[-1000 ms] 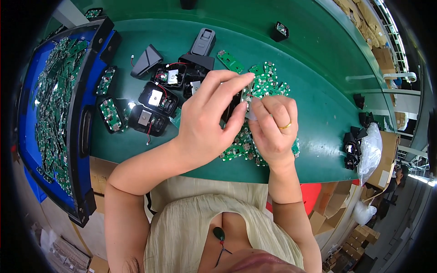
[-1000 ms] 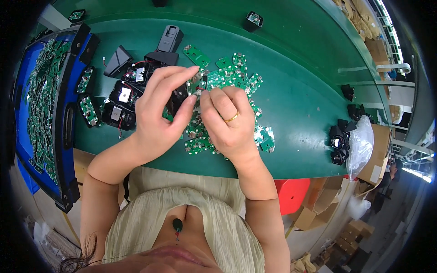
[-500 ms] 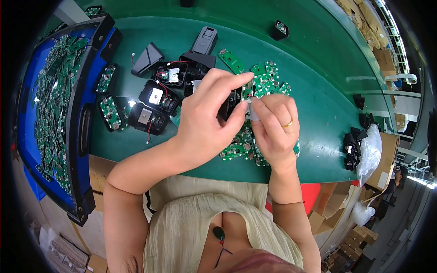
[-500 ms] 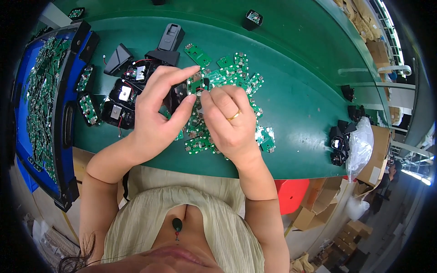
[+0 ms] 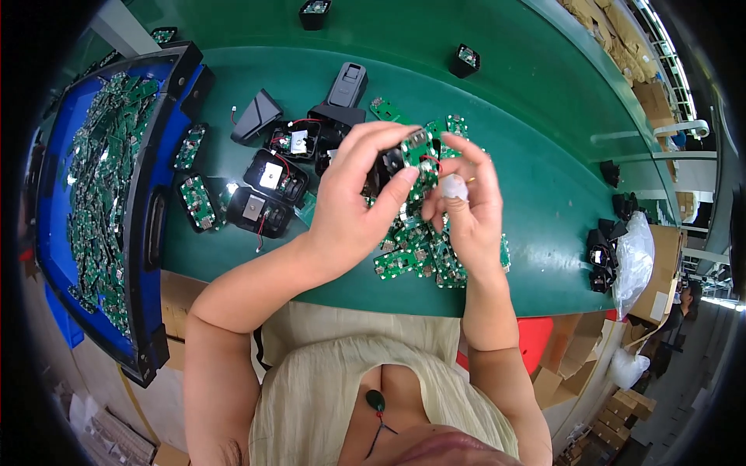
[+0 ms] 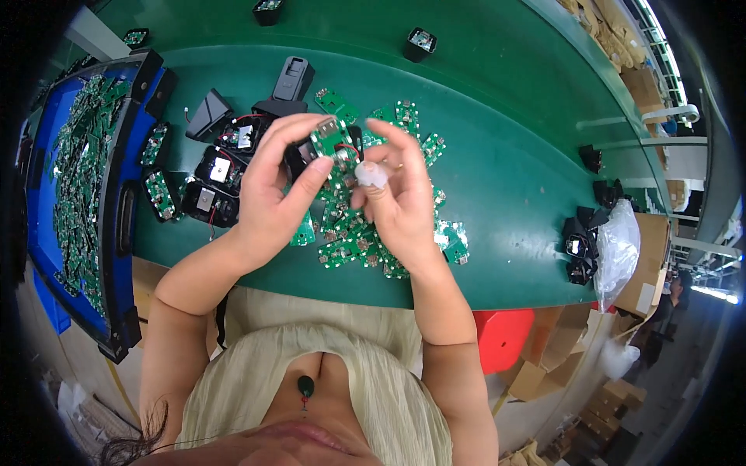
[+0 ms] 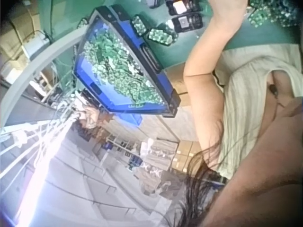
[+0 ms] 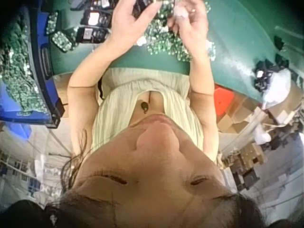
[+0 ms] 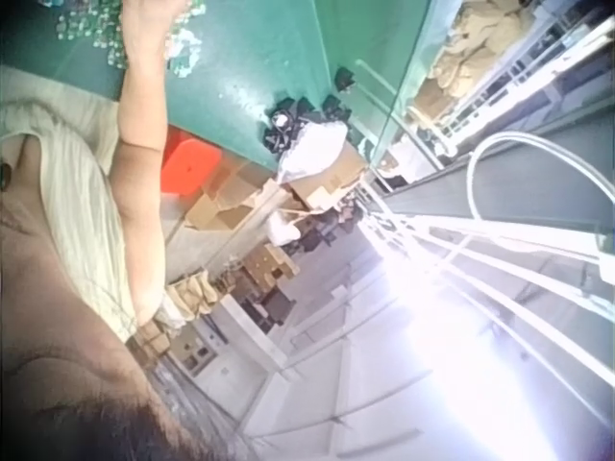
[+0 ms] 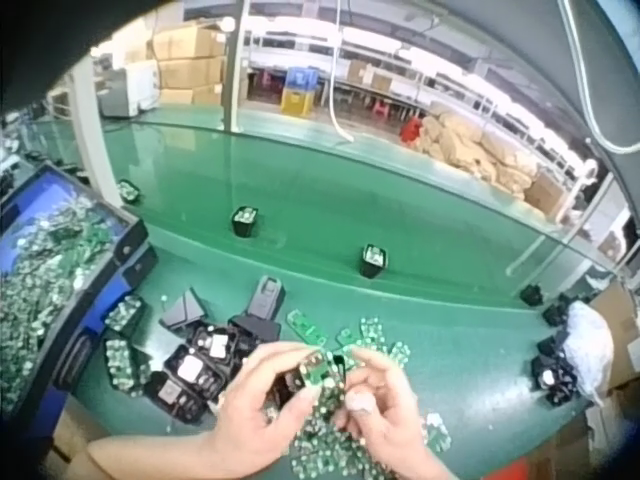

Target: The person assembles small electronic components into plastic housings by hand, taking components from a component bin and placing them into the housings.

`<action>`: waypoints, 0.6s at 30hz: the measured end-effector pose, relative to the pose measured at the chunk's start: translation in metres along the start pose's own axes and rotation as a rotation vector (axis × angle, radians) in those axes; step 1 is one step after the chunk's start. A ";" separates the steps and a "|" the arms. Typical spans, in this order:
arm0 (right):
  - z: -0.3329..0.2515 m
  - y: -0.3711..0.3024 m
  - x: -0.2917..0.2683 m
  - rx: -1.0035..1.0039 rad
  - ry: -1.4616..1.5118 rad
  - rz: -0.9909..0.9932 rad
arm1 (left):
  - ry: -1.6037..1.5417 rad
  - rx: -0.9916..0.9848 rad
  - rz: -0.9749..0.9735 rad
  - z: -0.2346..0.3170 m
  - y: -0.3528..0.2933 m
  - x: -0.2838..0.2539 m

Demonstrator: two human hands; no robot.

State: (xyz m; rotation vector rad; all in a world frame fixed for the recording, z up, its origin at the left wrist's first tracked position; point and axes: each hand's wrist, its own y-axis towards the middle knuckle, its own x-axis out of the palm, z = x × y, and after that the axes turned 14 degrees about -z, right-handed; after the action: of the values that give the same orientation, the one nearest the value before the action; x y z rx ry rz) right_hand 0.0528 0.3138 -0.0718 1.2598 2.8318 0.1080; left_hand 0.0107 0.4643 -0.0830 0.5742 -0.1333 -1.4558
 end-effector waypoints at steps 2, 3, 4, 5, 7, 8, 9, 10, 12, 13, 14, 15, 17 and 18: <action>0.004 0.002 0.006 0.028 0.071 -0.029 | -0.015 -0.036 -0.033 0.002 -0.003 -0.001; 0.007 0.002 0.007 0.029 0.111 -0.033 | -0.032 -0.070 -0.070 0.004 -0.004 -0.001; 0.006 0.003 0.008 0.032 0.111 -0.033 | -0.064 -0.080 -0.052 0.005 -0.005 -0.001; 0.005 0.003 0.009 0.037 0.127 -0.013 | -0.066 -0.083 -0.052 0.006 -0.005 0.000; 0.005 0.004 0.011 0.044 0.144 0.004 | -0.071 -0.087 -0.041 0.007 -0.006 0.000; 0.006 0.003 0.012 0.033 0.167 0.002 | -0.072 -0.091 -0.040 0.006 -0.006 0.000; 0.005 0.003 0.013 0.020 0.188 0.001 | -0.019 -0.050 -0.007 0.005 -0.004 0.000; 0.004 0.003 0.014 0.023 0.187 0.000 | 0.034 -0.009 0.026 0.005 -0.003 0.000; 0.003 0.003 0.017 0.002 0.154 -0.001 | 0.024 -0.016 0.019 0.007 -0.002 -0.001; 0.004 0.003 0.016 0.004 0.154 -0.003 | 0.016 -0.022 0.010 0.008 -0.002 -0.001; 0.005 0.003 0.016 0.026 0.164 0.016 | 0.016 -0.024 0.012 0.008 -0.003 0.000; 0.007 0.003 0.015 0.048 0.173 0.036 | 0.009 -0.021 0.014 0.007 -0.003 0.000; 0.010 0.003 0.016 0.038 0.181 0.038 | 0.002 -0.020 0.018 0.006 -0.005 0.002; 0.011 0.003 0.017 0.024 0.190 0.044 | 0.003 -0.017 0.026 0.006 -0.005 0.003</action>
State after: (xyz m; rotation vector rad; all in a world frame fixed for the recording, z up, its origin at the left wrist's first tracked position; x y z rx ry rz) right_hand 0.0445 0.3287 -0.0824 1.3882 2.9709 0.2065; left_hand 0.0037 0.4598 -0.0811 0.5586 -0.1253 -1.4301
